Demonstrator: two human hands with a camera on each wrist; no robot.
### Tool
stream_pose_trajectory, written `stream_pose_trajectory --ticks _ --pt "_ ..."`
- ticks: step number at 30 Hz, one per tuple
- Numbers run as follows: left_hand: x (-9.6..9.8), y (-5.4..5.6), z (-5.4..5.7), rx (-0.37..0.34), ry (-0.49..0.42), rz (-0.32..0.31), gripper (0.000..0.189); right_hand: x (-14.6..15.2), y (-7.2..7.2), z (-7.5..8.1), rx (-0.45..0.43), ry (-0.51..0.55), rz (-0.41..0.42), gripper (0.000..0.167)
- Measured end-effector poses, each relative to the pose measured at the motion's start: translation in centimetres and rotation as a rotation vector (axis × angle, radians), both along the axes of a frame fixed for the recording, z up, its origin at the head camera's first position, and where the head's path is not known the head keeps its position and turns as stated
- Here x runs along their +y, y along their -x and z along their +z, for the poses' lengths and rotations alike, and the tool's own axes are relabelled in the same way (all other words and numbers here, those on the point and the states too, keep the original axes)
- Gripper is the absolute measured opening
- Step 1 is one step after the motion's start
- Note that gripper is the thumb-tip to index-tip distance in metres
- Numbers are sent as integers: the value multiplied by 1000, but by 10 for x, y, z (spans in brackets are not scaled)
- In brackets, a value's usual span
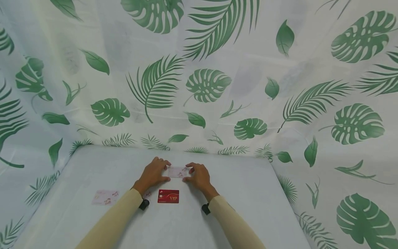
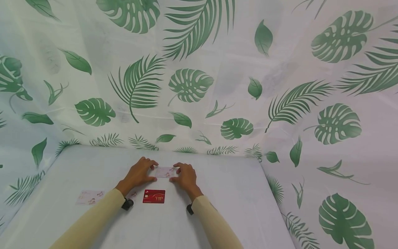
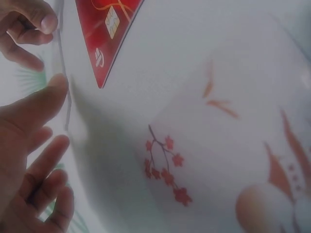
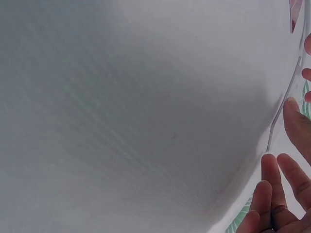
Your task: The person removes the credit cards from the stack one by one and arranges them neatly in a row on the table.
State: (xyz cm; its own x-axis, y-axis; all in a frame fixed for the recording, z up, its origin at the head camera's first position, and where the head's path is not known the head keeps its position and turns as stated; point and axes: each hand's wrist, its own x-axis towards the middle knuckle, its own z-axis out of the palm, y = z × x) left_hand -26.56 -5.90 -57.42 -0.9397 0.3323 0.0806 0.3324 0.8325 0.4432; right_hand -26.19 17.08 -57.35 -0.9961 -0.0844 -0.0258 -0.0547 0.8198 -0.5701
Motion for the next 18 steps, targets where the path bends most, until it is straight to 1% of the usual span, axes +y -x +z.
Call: stream_pose_trajectory --ticks 4,10,18 --pt "2 2 -1 -9 6 16 61 0 4 -1 -17 1 -2 54" --pt "3 7 -5 -29 19 20 60 -2 8 -2 -38 -24 -7 51" --pt "7 12 -10 -33 39 15 55 -1 12 2 -58 -36 38 47"
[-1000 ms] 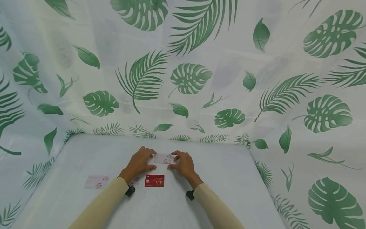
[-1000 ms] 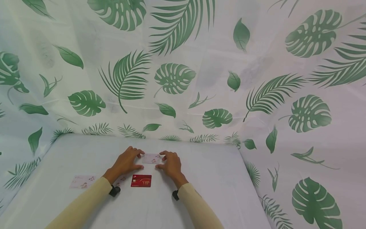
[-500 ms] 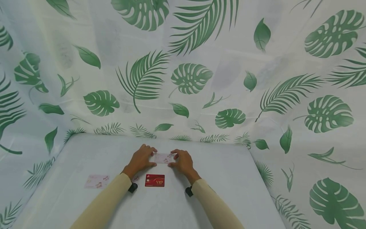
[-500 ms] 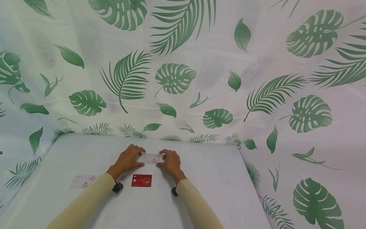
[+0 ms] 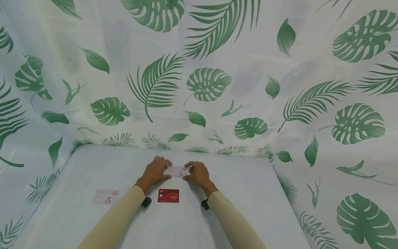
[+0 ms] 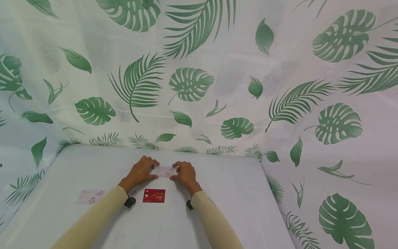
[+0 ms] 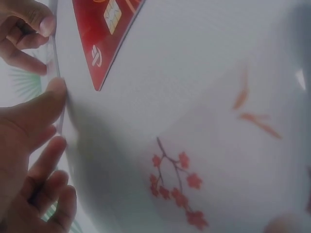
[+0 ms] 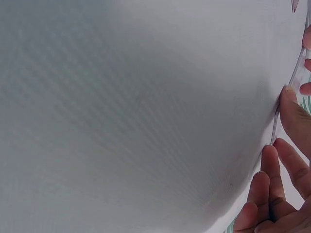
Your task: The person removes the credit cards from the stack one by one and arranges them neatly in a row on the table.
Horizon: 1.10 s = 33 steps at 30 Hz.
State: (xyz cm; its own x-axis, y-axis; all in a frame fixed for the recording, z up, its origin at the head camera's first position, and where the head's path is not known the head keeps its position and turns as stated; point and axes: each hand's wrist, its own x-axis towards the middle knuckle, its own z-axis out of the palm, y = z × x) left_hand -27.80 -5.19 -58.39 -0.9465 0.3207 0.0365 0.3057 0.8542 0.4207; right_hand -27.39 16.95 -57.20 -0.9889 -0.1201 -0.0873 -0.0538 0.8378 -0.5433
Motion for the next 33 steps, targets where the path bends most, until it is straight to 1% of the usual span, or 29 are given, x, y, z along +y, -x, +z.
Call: stream_pose_trajectory --ticks 6,12,21,27,33 --pt "2 2 -1 -13 15 -4 49 0 1 0 4 7 3 43" --pt "0 2 0 -24 6 -4 47 -1 1 -1 16 7 11 44" --pt "-1 3 4 -53 -54 3 49 1 1 2 29 22 31 47" --pt "-1 3 7 -33 -78 4 54 2 1 2 46 31 30 49" --pt "0 1 10 -64 -102 46 57 2 -1 5 67 34 41 54"
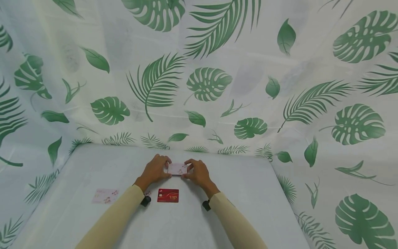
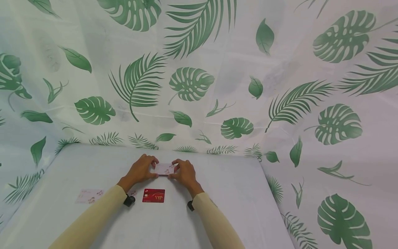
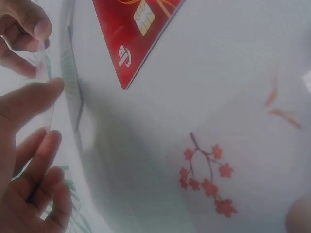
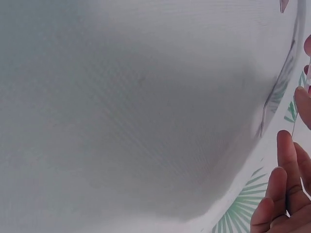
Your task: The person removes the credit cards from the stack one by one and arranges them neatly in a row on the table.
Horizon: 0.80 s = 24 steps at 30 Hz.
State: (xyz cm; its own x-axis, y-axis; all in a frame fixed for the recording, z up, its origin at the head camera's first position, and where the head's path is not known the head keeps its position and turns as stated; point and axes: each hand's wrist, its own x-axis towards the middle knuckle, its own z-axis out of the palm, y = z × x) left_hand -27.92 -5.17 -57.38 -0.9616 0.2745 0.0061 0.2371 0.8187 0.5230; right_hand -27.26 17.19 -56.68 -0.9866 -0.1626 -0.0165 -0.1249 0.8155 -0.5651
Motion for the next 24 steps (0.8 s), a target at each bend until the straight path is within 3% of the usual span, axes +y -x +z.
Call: stream_pose_trajectory --ticks 3,10,24 --pt "0 -2 1 -13 -15 13 57 1 -2 2 6 8 0 54" --pt "-1 -5 4 35 -46 -5 55 5 -4 7 -10 33 -19 53" --pt "7 -15 19 56 -62 -7 53 17 -12 14 23 40 -3 53"
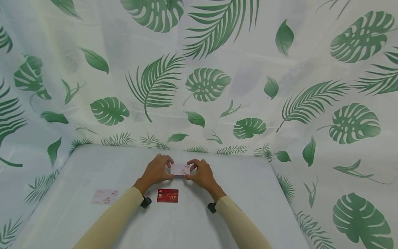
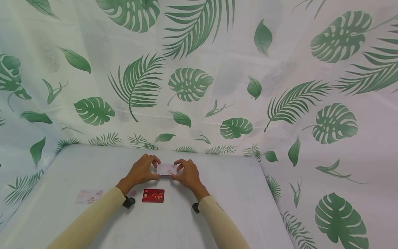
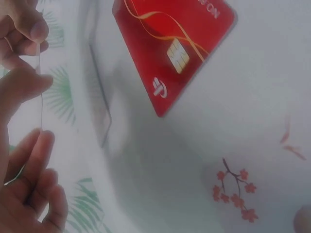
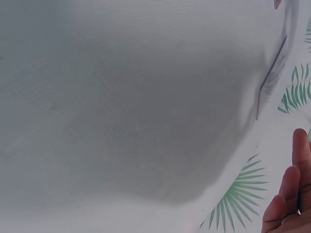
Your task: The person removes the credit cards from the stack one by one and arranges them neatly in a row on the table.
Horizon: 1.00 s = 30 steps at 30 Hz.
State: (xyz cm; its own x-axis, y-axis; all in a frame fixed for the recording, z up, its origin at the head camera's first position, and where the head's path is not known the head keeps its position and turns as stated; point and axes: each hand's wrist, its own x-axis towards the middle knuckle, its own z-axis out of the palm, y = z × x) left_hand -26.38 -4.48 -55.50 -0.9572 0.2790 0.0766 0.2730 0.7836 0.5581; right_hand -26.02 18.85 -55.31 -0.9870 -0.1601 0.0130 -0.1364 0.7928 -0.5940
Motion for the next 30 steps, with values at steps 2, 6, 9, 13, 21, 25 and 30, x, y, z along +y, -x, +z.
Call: stream_pose_trajectory --ticks 2,6,9,13,21,25,30 --pt "1 -1 1 1 -2 -1 53 2 -1 0 2 -1 -2 53" --pt "3 -2 3 2 -1 -5 54 5 -4 1 1 8 -13 52" --pt "4 -4 4 9 -8 -13 54 7 -7 3 8 26 -16 51" --pt "6 -6 6 23 -28 -28 53 10 -11 4 19 40 -12 51" --pt "10 -11 7 54 -20 -38 53 14 -18 5 37 29 -17 52" --pt "12 -13 7 58 -22 -37 52 15 -20 6 40 26 -20 52" --pt "16 -17 10 57 -20 -26 53 18 -23 8 44 23 -22 53"
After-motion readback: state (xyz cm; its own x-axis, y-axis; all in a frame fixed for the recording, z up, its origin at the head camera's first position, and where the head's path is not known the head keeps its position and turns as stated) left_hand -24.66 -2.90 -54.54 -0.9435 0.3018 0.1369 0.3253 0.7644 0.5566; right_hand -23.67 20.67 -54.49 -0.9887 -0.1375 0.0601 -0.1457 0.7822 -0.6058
